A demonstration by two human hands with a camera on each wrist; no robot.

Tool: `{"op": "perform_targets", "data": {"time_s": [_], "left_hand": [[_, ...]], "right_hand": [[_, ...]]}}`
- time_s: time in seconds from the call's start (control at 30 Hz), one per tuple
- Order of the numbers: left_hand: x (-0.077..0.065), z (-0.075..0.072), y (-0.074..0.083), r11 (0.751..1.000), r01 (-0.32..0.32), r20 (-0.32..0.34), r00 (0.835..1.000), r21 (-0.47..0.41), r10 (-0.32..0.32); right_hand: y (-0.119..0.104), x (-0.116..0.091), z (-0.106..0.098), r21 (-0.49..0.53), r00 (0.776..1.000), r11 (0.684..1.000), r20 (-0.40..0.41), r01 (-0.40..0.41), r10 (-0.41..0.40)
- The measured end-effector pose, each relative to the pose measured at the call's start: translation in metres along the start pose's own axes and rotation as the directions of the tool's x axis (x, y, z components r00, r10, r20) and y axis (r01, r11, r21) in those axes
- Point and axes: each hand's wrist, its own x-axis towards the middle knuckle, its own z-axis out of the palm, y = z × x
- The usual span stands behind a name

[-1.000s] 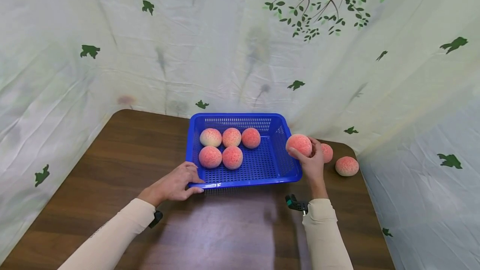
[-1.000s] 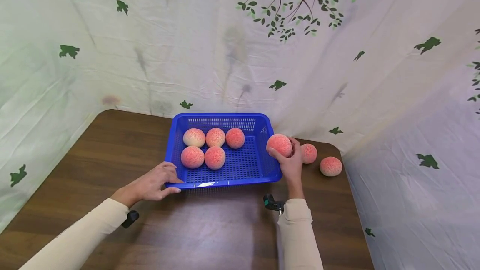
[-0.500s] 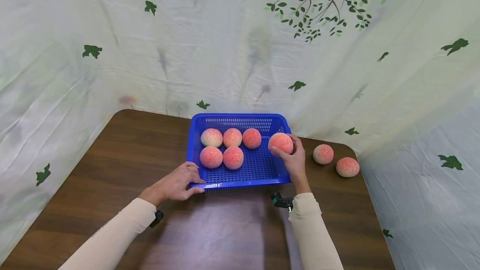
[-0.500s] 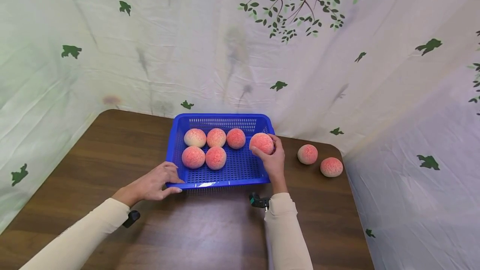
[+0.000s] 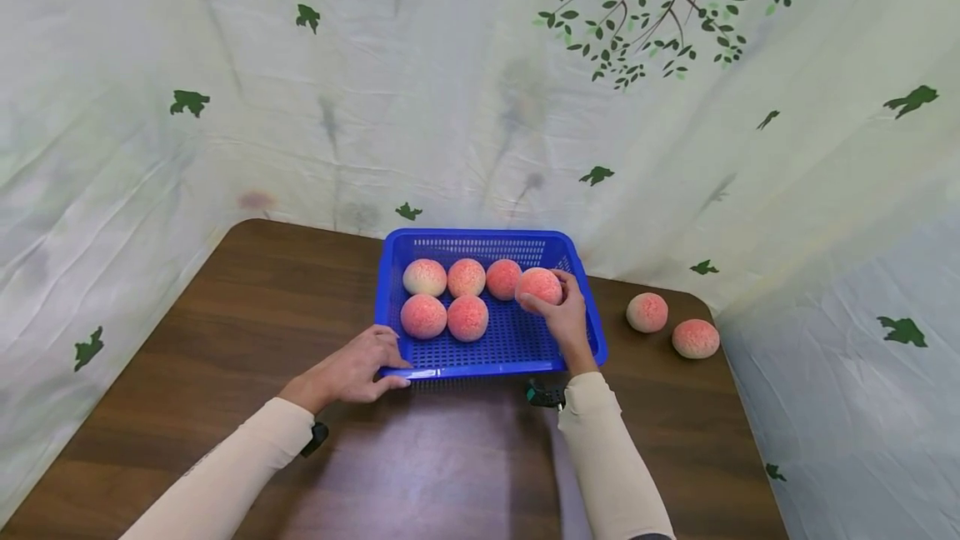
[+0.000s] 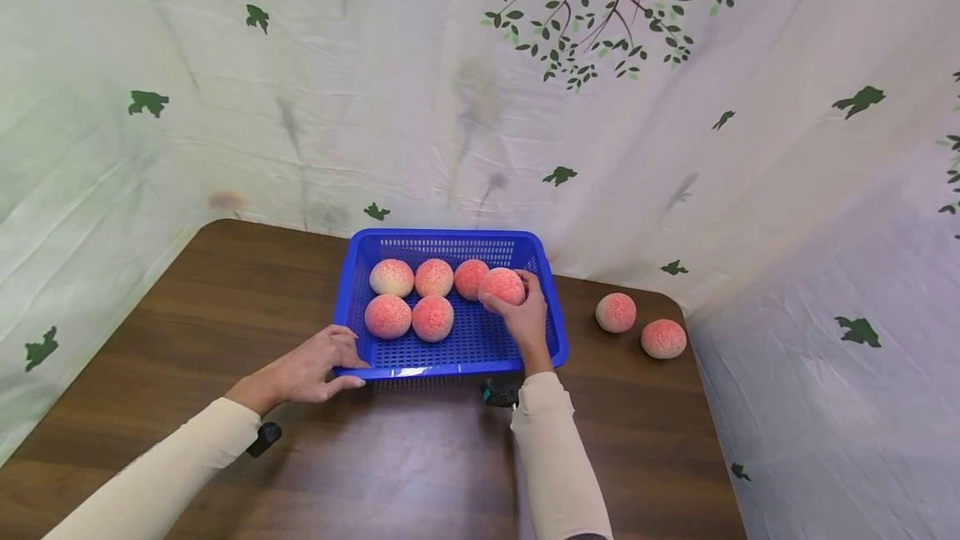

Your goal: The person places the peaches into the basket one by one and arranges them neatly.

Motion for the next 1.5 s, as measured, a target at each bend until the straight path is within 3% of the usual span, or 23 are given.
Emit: {"op": "perform_targets", "data": {"time_s": [0.3, 0.5, 0.83, 1.27, 1.5], "left_hand": [[0.0, 0.001, 0.0, 1.0, -0.011, -0.006, 1.0, 0.004, 0.011], [-0.001, 0.0, -0.001, 1.0, -0.022, -0.021, 1.0, 0.009, 0.022], [-0.001, 0.001, -0.001, 0.999, -0.037, -0.031, 0.999, 0.01, 0.037], [0.0, -0.001, -0.001, 1.0, -0.031, -0.018, 0.999, -0.003, 0.031], [-0.001, 0.002, -0.003, 1.0, -0.022, -0.009, 1.0, -0.005, 0.022]], "right_hand": [[0.005, 0.005, 0.013, -0.148, 0.997, 0.987, 0.041, -0.058, 0.064], [0.003, 0.007, 0.02, -0.292, 0.99, 0.953, 0.089, -0.083, 0.114], [0.007, 0.008, 0.032, -0.426, 0.975, 0.902, 0.162, -0.067, 0.15], [0.006, 0.01, 0.035, -0.467, 0.974, 0.881, 0.15, -0.082, 0.17], [0.01, 0.01, 0.037, -0.485, 0.963, 0.869, 0.173, -0.099, 0.207]]}}
